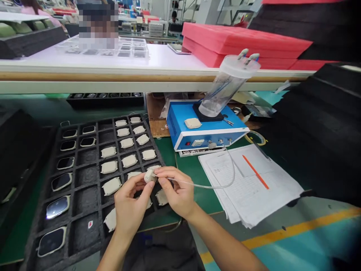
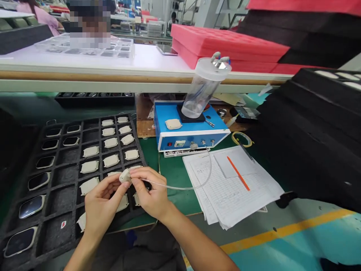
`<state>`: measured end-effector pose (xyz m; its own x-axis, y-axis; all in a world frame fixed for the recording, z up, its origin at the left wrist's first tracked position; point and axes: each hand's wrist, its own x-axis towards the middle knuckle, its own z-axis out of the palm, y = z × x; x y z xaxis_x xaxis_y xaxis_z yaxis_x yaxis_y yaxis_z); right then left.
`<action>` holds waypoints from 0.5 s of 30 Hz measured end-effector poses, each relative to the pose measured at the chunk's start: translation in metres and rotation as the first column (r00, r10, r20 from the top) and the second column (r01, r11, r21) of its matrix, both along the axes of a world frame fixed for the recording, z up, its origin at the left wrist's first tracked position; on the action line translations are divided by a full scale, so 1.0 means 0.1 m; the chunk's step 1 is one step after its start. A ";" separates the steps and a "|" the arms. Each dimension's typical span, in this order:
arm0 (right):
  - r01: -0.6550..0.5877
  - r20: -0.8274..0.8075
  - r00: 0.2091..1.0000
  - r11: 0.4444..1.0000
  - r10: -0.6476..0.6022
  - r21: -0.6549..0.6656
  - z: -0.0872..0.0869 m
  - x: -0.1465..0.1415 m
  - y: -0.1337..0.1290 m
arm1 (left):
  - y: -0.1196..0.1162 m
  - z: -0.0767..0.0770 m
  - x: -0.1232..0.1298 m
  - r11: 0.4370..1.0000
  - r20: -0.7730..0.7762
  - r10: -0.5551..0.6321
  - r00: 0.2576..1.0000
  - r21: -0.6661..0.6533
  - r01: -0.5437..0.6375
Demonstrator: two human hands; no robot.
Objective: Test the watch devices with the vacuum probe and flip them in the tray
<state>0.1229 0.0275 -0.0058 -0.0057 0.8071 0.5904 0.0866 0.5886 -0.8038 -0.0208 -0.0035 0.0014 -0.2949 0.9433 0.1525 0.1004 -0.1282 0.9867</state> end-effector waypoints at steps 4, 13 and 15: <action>-0.005 -0.001 1.000 1.000 0.005 -0.010 -0.01 0.01 -0.01 | 0.00 0.00 0.02 1.000 0.000 0.003 1.000 -0.006 -0.003; -0.005 -0.004 1.000 1.000 0.005 -0.012 0.00 0.02 0.00 | -0.01 -0.03 0.01 1.000 -0.002 -0.008 1.000 0.000 0.008; -0.012 -0.015 1.000 1.000 0.012 -0.013 0.00 0.02 0.00 | -0.02 -0.03 0.01 1.000 -0.002 -0.004 1.000 0.000 0.004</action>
<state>0.1250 0.0271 -0.0062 -0.0067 0.8145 0.5801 0.0674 0.5792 -0.8124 -0.0197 -0.0050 -0.0018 -0.2906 0.9445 0.1534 0.1022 -0.1287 0.9864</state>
